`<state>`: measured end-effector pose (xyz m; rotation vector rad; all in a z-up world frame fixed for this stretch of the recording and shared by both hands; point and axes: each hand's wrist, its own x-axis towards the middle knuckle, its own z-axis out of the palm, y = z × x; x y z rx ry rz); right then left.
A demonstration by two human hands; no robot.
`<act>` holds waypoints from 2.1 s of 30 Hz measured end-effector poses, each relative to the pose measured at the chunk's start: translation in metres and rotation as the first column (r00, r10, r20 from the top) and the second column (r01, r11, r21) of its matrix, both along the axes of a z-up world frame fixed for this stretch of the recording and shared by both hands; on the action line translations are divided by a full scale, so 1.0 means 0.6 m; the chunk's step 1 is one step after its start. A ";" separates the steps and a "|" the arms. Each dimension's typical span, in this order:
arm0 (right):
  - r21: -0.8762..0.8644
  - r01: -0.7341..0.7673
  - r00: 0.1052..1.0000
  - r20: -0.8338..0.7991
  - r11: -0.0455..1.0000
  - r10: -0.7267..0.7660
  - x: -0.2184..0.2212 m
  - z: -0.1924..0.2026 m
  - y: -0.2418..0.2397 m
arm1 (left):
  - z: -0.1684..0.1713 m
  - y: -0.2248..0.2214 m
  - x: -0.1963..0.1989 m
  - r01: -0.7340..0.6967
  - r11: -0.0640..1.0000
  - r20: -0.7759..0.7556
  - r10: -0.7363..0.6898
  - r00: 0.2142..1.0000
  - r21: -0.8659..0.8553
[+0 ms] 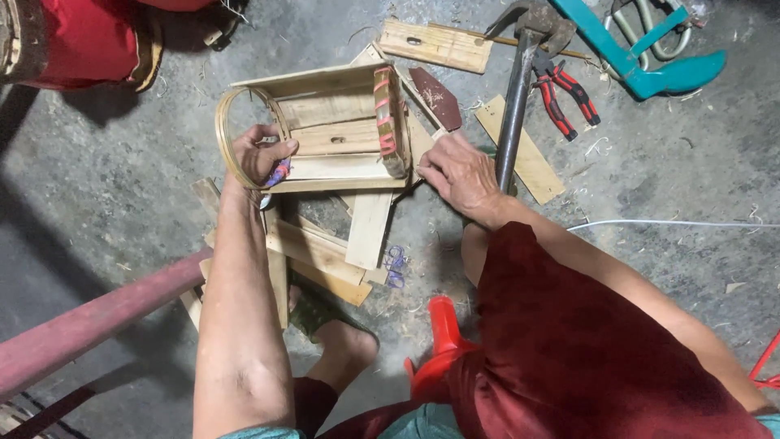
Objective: Assembling a small wooden crate by hammering nails into wooden slats and attaching a curved handle.
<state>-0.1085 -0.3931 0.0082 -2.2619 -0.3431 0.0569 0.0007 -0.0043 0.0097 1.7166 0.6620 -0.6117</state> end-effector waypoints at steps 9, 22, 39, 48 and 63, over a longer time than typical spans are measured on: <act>0.278 -0.118 0.937 -0.287 0.953 0.199 -0.017 0.024 0.054 | 0.007 -0.008 -0.003 -0.055 0.998 -0.007 0.055 0.998 -0.001; 0.519 0.400 0.862 -0.494 0.755 -0.117 0.083 0.017 0.028 | -0.019 0.002 -0.013 0.133 0.971 0.077 -0.150 0.986 0.198; 0.273 0.316 0.852 -0.502 0.909 -0.146 0.079 0.024 0.048 | 0.060 -0.022 -0.021 -0.209 0.972 0.078 0.218 0.973 -0.108; 0.309 0.429 0.756 -0.636 0.849 -0.151 0.080 -0.007 0.042 | 0.050 -0.030 -0.015 -0.278 0.957 0.051 0.282 0.958 -0.083; 0.302 0.472 0.679 -0.724 0.828 -0.122 0.084 0.028 0.051 | -0.042 0.007 0.008 -0.189 0.981 0.087 0.192 0.978 -0.038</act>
